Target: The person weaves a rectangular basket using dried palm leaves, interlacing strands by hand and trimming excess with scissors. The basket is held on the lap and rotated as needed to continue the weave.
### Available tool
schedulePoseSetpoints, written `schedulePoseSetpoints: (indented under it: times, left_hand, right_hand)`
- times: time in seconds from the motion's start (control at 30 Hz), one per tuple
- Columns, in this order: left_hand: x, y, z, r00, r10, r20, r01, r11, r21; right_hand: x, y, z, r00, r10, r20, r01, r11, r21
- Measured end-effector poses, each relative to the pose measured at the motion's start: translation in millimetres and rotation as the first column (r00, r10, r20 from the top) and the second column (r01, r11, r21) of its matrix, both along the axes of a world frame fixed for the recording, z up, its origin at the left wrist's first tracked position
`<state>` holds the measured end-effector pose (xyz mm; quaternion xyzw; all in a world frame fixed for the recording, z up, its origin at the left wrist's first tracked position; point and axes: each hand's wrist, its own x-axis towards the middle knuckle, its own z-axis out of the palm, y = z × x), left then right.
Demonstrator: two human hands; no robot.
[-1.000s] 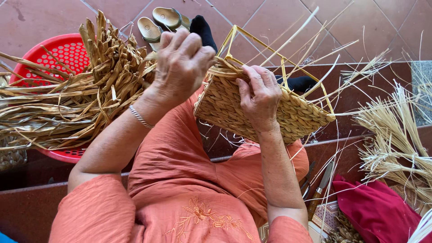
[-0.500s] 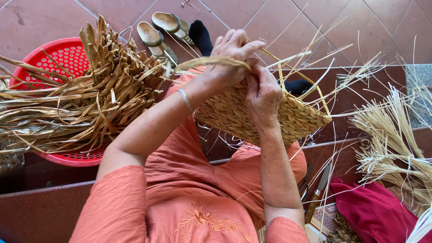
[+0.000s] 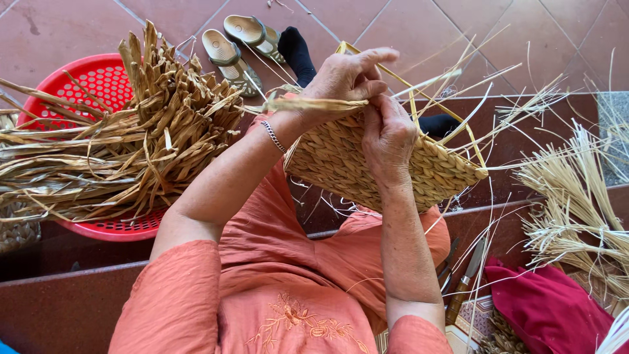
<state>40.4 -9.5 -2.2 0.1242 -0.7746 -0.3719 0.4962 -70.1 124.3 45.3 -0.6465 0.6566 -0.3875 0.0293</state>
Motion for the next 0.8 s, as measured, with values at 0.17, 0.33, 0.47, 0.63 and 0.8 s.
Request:
schedulePoseSetpoints:
  times: [0.17,0.33,0.47,0.63,0.8]
  left_hand:
    - [19,10,-3,0.995,0.097,0.020,-0.089,0.787,0.610]
    - [61,59,-3,0.878,0.203,-0.434,0.398,0.195,0.897]
    - [69,72,11,0.733,0.216,-0.645,0.649,0.062,0.759]
    - [85,38,12,0.966,0.249,0.074,-0.255,0.963,0.089]
    - [93,9,-17,0.829,0.349,0.437,-0.288,0.936,-0.201]
  right_hand:
    - [-1,-9,-5,0.999,-0.030,0.020,0.032,0.997,-0.074]
    - [5,-17,-8,0.995,-0.089,-0.034,0.088,0.996,-0.032]
    - [11,-14,-4,0.971,-0.030,-0.237,0.017,0.998,-0.056]
    - [9,-8,4,0.982,0.059,-0.179,-0.063,0.998,-0.016]
    - [12,-18,-8,0.979,-0.038,-0.202,0.026,0.998,-0.066]
